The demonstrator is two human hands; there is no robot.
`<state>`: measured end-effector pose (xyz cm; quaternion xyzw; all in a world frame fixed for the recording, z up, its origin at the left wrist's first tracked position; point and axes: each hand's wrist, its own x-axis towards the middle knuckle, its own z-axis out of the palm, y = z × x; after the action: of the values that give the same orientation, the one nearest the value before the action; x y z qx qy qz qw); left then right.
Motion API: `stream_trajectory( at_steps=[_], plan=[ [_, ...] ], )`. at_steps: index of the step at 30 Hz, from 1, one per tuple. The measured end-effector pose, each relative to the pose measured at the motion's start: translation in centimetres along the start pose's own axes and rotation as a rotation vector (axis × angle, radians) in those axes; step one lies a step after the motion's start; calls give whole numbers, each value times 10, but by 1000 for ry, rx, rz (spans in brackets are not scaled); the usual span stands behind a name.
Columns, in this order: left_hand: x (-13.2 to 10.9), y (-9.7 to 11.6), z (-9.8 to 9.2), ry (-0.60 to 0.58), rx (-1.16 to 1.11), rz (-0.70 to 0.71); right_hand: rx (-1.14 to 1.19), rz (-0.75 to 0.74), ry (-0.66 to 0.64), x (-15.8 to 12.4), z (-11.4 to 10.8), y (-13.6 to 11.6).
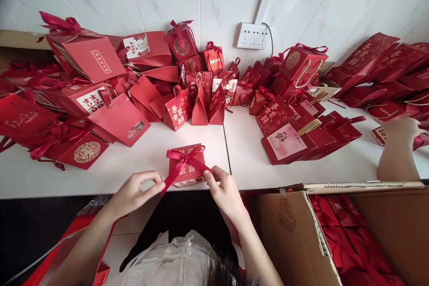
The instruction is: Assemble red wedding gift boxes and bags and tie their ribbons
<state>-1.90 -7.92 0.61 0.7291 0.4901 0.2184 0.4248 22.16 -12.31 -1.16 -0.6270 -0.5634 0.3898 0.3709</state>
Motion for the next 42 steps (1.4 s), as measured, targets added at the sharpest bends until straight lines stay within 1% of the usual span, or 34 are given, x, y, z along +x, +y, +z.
stream_trajectory(
  at_steps=[2,3,4,6,7,8,10,13,17,22,26,27,29,31,33,36,38,40,42],
  plan=[
    [10,7,-7,235,76,68,-2,18,-6,1,-3,-2],
    [18,12,-8,327,120,129,1,23,6,1,-4,-4],
    [27,17,-8,357,164,214,5,25,24,2,-4,-5],
    [45,27,-3,263,236,366,8,22,50,3,-2,-7],
    [53,31,0,207,262,408,11,20,53,3,-1,-8],
    [59,34,3,156,282,429,15,20,47,2,1,-9],
    [66,35,8,104,296,417,32,27,20,1,2,-10],
    [67,30,11,96,268,364,62,42,-12,-2,3,-10],
    [66,22,13,98,208,333,72,49,-31,-5,2,-9],
    [66,20,21,107,169,324,23,39,-89,-7,1,-8],
    [68,19,25,106,116,301,-10,62,-99,-15,-3,-8],
    [68,18,25,110,98,294,-30,76,-131,-18,-3,-9],
    [69,18,25,117,58,279,-60,83,-256,-24,-1,-14],
    [69,19,24,115,16,262,-38,65,-400,-28,7,-21],
    [69,19,21,99,-19,244,22,34,-467,-27,23,-27],
    [68,19,16,37,-51,231,157,23,-438,-19,53,-30],
    [68,19,15,3,-62,225,294,71,-389,-12,71,-28],
    [68,17,16,-13,-79,208,398,120,-354,-6,84,-24],
    [69,16,18,-19,-100,183,427,125,-350,-3,88,-23]
  ],
)
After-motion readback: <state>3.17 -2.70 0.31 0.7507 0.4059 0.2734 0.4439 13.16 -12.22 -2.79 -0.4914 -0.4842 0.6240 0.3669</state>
